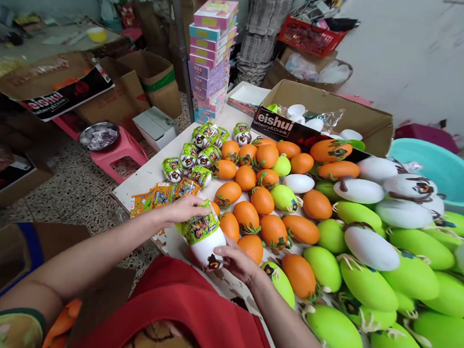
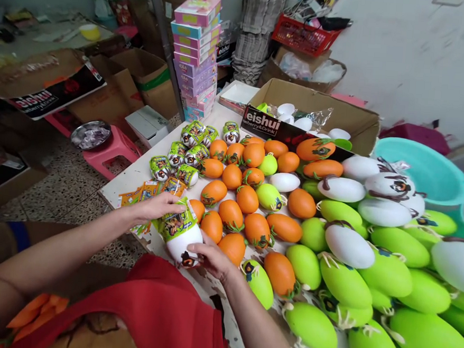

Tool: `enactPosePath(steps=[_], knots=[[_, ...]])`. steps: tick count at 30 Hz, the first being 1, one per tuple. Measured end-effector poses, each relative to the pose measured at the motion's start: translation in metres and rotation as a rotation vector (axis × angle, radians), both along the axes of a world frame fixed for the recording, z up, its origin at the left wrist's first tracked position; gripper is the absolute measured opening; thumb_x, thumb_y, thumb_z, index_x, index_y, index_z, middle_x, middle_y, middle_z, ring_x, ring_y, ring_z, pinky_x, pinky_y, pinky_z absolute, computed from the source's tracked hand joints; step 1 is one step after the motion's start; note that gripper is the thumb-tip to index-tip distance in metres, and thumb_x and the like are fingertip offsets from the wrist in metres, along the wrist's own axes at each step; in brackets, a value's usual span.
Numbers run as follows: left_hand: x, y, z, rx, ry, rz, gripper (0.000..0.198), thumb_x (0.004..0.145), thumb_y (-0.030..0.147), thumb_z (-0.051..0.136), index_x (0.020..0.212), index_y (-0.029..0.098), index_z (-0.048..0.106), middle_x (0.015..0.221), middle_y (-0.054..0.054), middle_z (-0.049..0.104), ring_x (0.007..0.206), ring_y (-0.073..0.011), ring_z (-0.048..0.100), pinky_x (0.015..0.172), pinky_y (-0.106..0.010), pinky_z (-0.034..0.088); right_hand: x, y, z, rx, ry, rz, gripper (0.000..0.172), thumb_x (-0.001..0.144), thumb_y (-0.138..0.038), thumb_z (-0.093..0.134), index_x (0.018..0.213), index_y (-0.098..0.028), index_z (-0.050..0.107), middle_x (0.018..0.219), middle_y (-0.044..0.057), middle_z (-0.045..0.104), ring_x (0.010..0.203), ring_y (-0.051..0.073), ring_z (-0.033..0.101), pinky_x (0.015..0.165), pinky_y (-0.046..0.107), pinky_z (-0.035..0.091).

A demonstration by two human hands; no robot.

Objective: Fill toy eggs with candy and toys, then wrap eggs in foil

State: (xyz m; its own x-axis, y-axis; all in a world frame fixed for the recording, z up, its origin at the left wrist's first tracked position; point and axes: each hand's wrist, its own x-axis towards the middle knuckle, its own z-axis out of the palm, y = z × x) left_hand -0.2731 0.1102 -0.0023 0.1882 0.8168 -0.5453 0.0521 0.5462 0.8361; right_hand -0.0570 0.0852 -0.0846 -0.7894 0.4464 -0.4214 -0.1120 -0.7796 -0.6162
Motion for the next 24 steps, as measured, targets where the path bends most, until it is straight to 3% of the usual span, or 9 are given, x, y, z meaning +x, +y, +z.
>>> enactPosePath(steps=[5,11,13,16,18,20,22,24], knots=[[0.004,0.0,0.001,0.008,0.084,-0.078,0.038,0.061,0.047,0.078,0.064,0.012,0.066,0.059,0.0,0.063,0.056,-0.0123,0.053,0.059,-0.025,0.04,-0.013,-0.008,0.001,-0.004,0.07,0.012,0.08,0.062,-0.037,0.084,0.134,-0.027,0.049,0.113,0.005,0.069,0.082,0.021,0.068,0.067,0.031,0.054],[0.004,0.0,0.016,0.197,0.219,-0.176,0.031,0.072,0.045,0.07,0.071,0.014,0.069,0.068,0.0,0.066,0.067,-0.016,0.058,0.063,-0.026,0.043,-0.023,-0.012,0.007,-0.005,0.103,-0.09,0.081,0.062,-0.027,0.081,0.137,-0.026,0.048,0.115,0.005,0.069,0.09,0.023,0.068,0.076,0.033,0.054],[0.0,-0.001,0.024,0.326,0.235,-0.038,0.03,0.073,0.043,0.072,0.086,0.016,0.071,0.085,-0.003,0.071,0.08,-0.0185,0.062,0.072,-0.028,0.046,-0.021,-0.013,0.01,-0.005,0.118,-0.122,0.081,0.063,-0.027,0.08,0.137,-0.026,0.048,0.116,0.005,0.069,0.095,0.025,0.067,0.076,0.033,0.054],[-0.01,-0.012,0.025,0.448,0.148,0.372,0.049,0.076,0.049,0.072,0.116,0.021,0.066,0.12,-0.008,0.067,0.106,-0.0225,0.061,0.086,-0.032,0.046,-0.018,-0.016,0.014,-0.02,0.116,-0.176,0.08,0.063,-0.03,0.078,0.137,-0.026,0.048,0.117,0.006,0.07,0.097,0.027,0.067,0.075,0.034,0.054],[-0.016,-0.027,0.014,0.317,0.031,0.431,0.059,0.076,0.058,0.07,0.122,0.022,0.063,0.13,-0.011,0.063,0.116,-0.0264,0.058,0.087,-0.035,0.047,-0.018,-0.018,0.017,-0.022,0.122,-0.214,0.081,0.063,-0.03,0.079,0.137,-0.025,0.048,0.118,0.006,0.069,0.099,0.027,0.067,0.079,0.036,0.054],[-0.017,-0.046,-0.002,0.069,-0.101,0.307,0.066,0.07,0.063,0.074,0.119,0.02,0.065,0.127,-0.013,0.065,0.114,-0.0305,0.06,0.081,-0.036,0.05,-0.02,-0.022,0.02,-0.016,0.123,-0.241,0.082,0.064,-0.031,0.079,0.138,-0.025,0.046,0.119,0.006,0.069,0.103,0.028,0.065,0.085,0.038,0.053],[-0.014,-0.063,-0.016,-0.082,-0.18,0.217,0.066,0.066,0.058,0.079,0.116,0.018,0.067,0.122,-0.014,0.068,0.107,-0.0311,0.063,0.078,-0.036,0.051,-0.025,-0.028,0.023,0.027,0.098,-0.28,0.082,0.066,-0.031,0.079,0.14,-0.025,0.044,0.123,0.007,0.067,0.106,0.028,0.063,0.091,0.04,0.05],[-0.01,-0.073,-0.024,-0.111,-0.194,0.213,0.063,0.066,0.049,0.083,0.118,0.018,0.066,0.12,-0.013,0.069,0.105,-0.0289,0.065,0.08,-0.034,0.051,-0.029,-0.035,0.026,0.113,0.049,-0.324,0.084,0.068,-0.032,0.08,0.142,-0.026,0.04,0.129,0.006,0.063,0.112,0.027,0.059,0.097,0.04,0.047]])
